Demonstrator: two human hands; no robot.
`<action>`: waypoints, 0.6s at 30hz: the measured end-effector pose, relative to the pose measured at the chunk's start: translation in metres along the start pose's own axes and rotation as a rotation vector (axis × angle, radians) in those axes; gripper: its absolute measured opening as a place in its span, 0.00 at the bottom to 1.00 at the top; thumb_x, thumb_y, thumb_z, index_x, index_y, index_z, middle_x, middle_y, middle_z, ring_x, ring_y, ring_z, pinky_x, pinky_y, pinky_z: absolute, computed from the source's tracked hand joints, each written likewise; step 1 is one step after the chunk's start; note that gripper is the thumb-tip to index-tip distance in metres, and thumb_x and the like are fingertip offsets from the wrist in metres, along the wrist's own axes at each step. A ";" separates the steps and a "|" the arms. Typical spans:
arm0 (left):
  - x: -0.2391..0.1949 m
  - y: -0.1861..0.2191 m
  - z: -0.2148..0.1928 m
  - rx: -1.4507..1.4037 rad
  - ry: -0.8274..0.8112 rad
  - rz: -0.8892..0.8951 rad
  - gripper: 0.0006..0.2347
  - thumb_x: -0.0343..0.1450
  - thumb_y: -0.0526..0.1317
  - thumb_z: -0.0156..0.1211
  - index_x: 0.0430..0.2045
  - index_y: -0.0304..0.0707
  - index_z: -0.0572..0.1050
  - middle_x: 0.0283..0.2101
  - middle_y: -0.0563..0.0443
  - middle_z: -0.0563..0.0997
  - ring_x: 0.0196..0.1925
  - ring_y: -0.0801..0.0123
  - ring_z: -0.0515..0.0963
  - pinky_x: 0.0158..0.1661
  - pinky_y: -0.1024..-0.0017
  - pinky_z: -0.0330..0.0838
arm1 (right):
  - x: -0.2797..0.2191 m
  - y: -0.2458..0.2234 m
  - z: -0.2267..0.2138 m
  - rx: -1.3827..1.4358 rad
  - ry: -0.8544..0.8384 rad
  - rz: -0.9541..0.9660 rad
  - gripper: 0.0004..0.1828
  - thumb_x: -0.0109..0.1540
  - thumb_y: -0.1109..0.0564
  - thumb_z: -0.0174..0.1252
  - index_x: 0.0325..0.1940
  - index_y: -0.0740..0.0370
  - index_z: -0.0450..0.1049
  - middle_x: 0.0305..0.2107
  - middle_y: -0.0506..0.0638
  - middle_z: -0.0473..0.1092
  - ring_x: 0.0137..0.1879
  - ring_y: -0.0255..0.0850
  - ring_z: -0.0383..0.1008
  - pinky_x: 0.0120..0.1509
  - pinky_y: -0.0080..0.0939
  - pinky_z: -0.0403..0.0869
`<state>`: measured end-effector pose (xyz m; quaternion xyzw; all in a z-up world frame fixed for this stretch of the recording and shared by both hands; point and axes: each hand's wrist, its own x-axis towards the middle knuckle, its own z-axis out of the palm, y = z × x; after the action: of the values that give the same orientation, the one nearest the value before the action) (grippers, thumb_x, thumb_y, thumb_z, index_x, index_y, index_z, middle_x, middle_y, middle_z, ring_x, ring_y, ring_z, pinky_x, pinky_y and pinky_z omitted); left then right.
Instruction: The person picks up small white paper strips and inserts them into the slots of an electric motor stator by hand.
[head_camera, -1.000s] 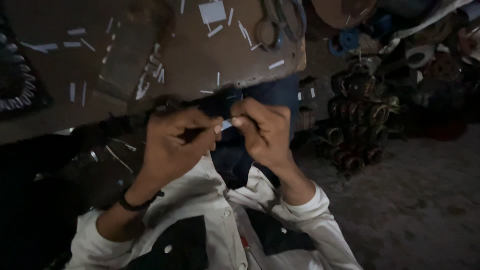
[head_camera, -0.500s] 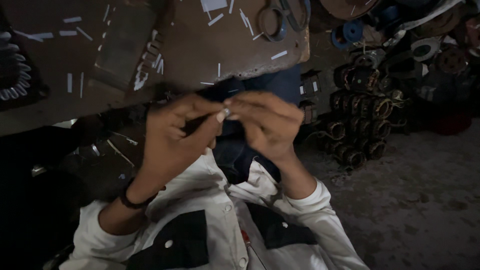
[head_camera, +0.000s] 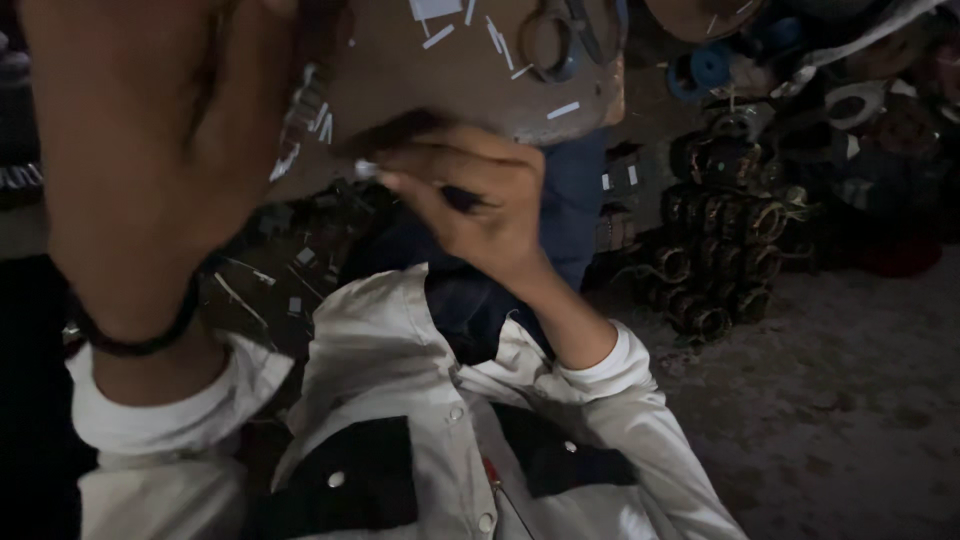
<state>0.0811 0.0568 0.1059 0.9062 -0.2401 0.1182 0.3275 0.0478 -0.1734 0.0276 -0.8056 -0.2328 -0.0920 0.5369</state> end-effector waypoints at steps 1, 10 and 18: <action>-0.001 0.002 0.000 -0.017 0.011 -0.014 0.06 0.86 0.32 0.55 0.42 0.29 0.78 0.31 0.42 0.77 0.28 0.61 0.74 0.33 0.67 0.62 | 0.005 0.001 0.007 0.016 -0.016 0.004 0.07 0.61 0.65 0.72 0.44 0.65 0.83 0.39 0.52 0.78 0.37 0.37 0.80 0.42 0.33 0.78; -0.054 -0.009 0.010 -0.019 0.236 0.067 0.10 0.86 0.35 0.48 0.53 0.26 0.77 0.54 0.38 0.81 0.48 0.56 0.82 0.46 0.68 0.71 | 0.020 -0.001 0.026 0.055 -0.100 -0.096 0.08 0.66 0.63 0.70 0.48 0.63 0.81 0.43 0.50 0.76 0.42 0.37 0.81 0.44 0.32 0.79; -0.068 -0.006 0.016 -0.165 0.258 -0.078 0.18 0.88 0.47 0.42 0.59 0.28 0.71 0.58 0.38 0.79 0.51 0.60 0.81 0.49 0.73 0.72 | 0.021 -0.002 0.032 0.063 -0.106 -0.065 0.09 0.66 0.64 0.70 0.49 0.64 0.80 0.42 0.50 0.76 0.40 0.35 0.80 0.42 0.30 0.79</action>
<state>0.0268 0.0748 0.0655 0.8621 -0.1696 0.2007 0.4333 0.0622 -0.1377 0.0251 -0.7840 -0.2896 -0.0591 0.5458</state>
